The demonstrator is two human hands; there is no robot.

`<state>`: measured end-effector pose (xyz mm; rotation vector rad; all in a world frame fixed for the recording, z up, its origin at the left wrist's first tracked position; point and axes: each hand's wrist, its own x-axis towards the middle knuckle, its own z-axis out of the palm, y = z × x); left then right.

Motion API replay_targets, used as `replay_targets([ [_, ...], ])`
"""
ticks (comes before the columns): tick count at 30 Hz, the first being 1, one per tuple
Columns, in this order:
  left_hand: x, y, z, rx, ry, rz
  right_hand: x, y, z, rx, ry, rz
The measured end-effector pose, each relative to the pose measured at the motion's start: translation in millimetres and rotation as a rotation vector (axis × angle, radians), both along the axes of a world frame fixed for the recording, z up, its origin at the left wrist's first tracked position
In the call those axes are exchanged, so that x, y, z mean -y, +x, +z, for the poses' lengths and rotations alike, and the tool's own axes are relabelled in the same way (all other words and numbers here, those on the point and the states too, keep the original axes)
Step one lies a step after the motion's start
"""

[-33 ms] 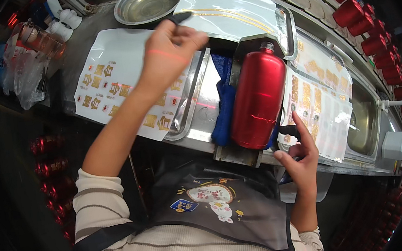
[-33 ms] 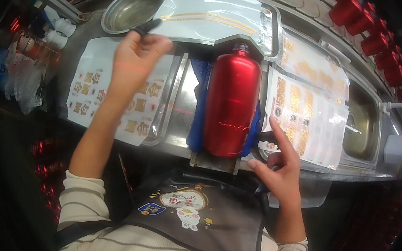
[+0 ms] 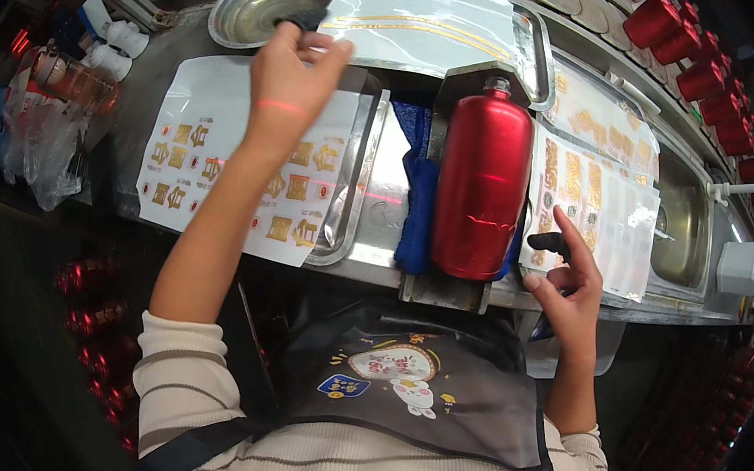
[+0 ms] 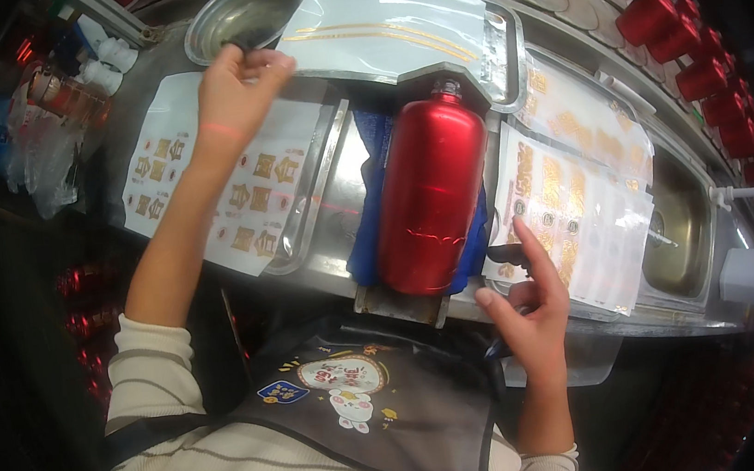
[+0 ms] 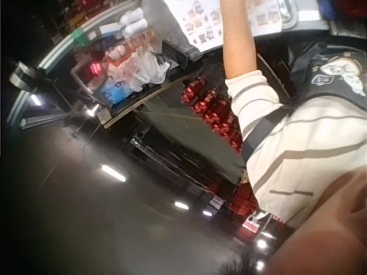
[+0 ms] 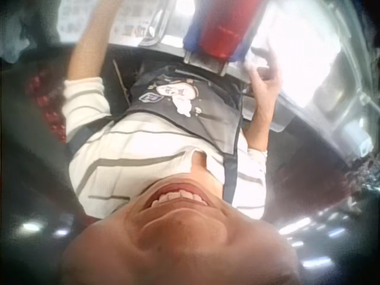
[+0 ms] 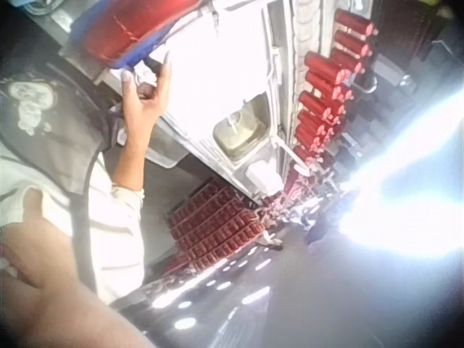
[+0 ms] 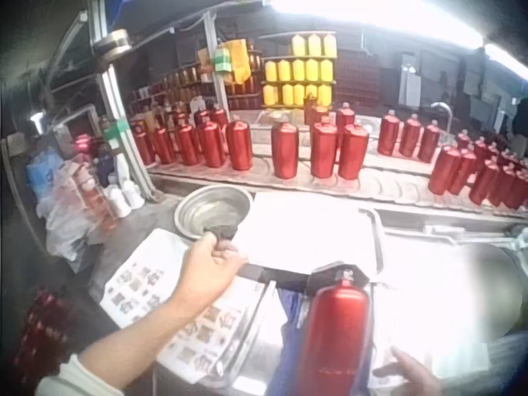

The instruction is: The person applies gold stickers to red cylindrical cans. They pick up a can, place a sticker on its side, smooth it with a blue tool, and set the can aside. The process repeats with multiple cans.

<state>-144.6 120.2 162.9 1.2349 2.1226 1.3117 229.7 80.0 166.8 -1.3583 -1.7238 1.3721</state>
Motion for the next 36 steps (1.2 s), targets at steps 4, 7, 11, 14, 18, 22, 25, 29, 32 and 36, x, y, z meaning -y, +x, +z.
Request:
replay_targets([
  [4,-50,-58,-29,-0.294,-0.267,0.118,-6,-6,4,-0.062,-0.023,-0.118],
  [7,-65,-56,-36,-0.398,-0.304,0.192,-6,-10,4,-0.089,-0.025,-0.096],
  [11,-69,-54,-34,-0.397,-0.289,0.178,-8,-18,5,-0.085,-0.022,-0.097],
  [14,-70,-55,-36,-0.412,-0.236,0.164,-15,-16,2,-0.073,0.007,-0.105],
  [18,-65,-65,-32,-0.448,-0.213,0.148,-34,-18,11,-0.03,0.063,-0.105],
  [22,-63,-60,-23,-0.618,-0.217,0.131,-59,-25,24,-0.028,0.203,-0.071],
  [25,-63,-56,-14,-0.601,-0.089,0.077,-79,-34,33,-0.063,0.325,-0.043],
  [29,-68,-79,-3,-0.431,-0.032,0.081,-99,-46,46,-0.07,0.389,-0.014],
  [32,-69,-94,-12,-0.401,-0.285,0.095,-104,-52,45,-0.109,0.373,0.031],
  [36,-70,-90,-43,-0.434,-0.236,0.095,-97,-61,40,-0.144,0.308,0.049],
])
